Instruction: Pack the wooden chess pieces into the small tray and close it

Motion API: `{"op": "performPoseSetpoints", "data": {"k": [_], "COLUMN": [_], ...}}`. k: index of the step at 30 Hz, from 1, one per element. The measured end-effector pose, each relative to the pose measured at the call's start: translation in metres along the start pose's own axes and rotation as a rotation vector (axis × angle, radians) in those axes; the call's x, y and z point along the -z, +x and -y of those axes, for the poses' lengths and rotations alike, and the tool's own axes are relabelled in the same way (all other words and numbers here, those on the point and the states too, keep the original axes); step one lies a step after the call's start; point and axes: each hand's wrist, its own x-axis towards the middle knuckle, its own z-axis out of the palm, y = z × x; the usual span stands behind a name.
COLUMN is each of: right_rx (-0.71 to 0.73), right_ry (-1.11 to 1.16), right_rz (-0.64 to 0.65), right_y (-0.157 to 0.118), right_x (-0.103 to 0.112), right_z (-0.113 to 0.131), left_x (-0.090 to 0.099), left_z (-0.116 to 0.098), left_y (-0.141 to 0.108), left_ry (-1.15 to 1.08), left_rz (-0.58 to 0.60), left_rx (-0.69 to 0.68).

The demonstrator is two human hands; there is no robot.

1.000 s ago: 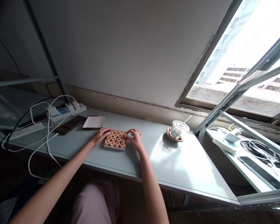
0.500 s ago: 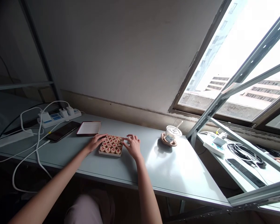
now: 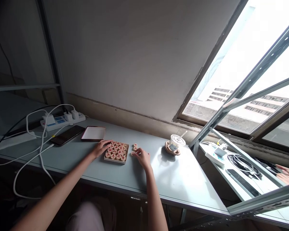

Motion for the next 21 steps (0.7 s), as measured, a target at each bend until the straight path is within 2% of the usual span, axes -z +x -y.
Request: {"op": "performPoseSetpoints", "data": {"k": [3, 4, 5, 8, 10, 13, 16, 19, 21], "right_rx": [-0.044, -0.018, 0.03, 0.225, 0.284, 0.254, 0.23, 0.17, 0.063], "right_ry": [-0.187, -0.203, -0.204, -0.204, -0.225, -0.195, -0.056, 0.156, 0.182], "right_rz": [-0.232, -0.259, -0.241, -0.054, 0.038, 0.073, 0.065, 0.008, -0.04], "right_y": [-0.003, -0.005, -0.008, -0.019, -0.025, -0.031, -0.031, -0.029, -0.027], "right_x": [0.0, 0.0, -0.001, -0.006, -0.009, -0.013, -0.012, -0.006, -0.001], "right_z": [0.001, 0.006, 0.013, 0.037, 0.05, 0.058, 0.055, 0.04, 0.023], "left_x": [0.0, 0.0, -0.001, -0.001, -0.001, -0.001, -0.001, -0.001, -0.001], "left_z": [0.0, 0.001, 0.001, 0.001, 0.001, 0.002, 0.003, 0.003, 0.003], "left_y": [0.0, 0.0, 0.0, 0.0, 0.0, 0.0, 0.0, 0.0, 0.0], "left_ry": [0.002, 0.001, 0.002, 0.005, 0.005, 0.006, 0.021, 0.024, 0.02], "left_rz": [-0.014, -0.019, -0.021, -0.009, -0.002, -0.001, 0.004, 0.011, 0.012], "left_rx": [-0.011, -0.013, -0.014, -0.007, 0.002, 0.009, 0.01, 0.009, 0.006]}}
